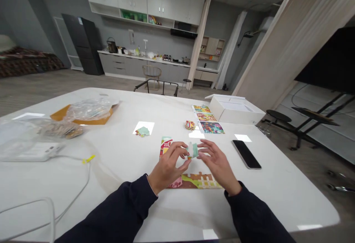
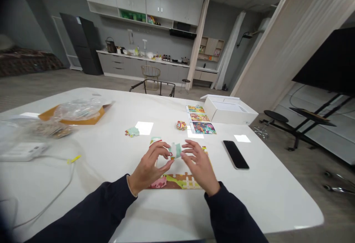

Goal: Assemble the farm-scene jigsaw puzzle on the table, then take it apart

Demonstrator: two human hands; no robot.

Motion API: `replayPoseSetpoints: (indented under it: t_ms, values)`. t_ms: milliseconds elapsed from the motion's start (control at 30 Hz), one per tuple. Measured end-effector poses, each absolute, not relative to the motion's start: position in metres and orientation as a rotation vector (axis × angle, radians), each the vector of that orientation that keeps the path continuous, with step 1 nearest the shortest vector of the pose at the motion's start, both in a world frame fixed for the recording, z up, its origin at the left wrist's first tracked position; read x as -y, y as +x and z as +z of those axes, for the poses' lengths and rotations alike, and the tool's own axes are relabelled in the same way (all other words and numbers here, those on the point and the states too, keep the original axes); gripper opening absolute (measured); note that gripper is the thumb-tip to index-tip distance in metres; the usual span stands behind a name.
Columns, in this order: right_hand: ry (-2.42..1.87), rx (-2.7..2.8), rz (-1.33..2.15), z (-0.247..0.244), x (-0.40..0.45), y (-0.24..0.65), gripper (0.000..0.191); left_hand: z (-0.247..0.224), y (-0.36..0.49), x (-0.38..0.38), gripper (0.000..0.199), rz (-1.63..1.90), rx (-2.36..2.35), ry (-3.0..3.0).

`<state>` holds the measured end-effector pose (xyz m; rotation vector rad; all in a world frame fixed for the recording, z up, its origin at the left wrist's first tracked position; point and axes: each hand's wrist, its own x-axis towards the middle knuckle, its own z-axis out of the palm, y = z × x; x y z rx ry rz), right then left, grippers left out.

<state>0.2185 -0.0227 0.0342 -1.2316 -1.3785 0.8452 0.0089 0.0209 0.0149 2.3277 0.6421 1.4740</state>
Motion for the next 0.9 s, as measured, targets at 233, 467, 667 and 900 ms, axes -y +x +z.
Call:
replayPoseSetpoints:
  t_ms: [233,467,667,900]
  values:
    - [-1.337,1.34,0.7,0.037,0.033,0.161,0.052,0.007,0.012,-0.016,0.023,1.495,-0.627,2.137]
    - [-1.35,1.574,0.541,0.042,0.034,0.189,0.044,0.011,0.009,-0.015,0.044,1.267,-0.531,2.187]
    - [-1.407,1.565,0.668,0.036,0.016,0.258,0.045,0.007,0.009,-0.016,0.044,1.152,-0.517,2.211]
    - [-1.478,1.213,0.59,-0.008,-0.038,0.346,0.061,0.002,0.009,-0.022,0.044,1.122,-0.555,2.254]
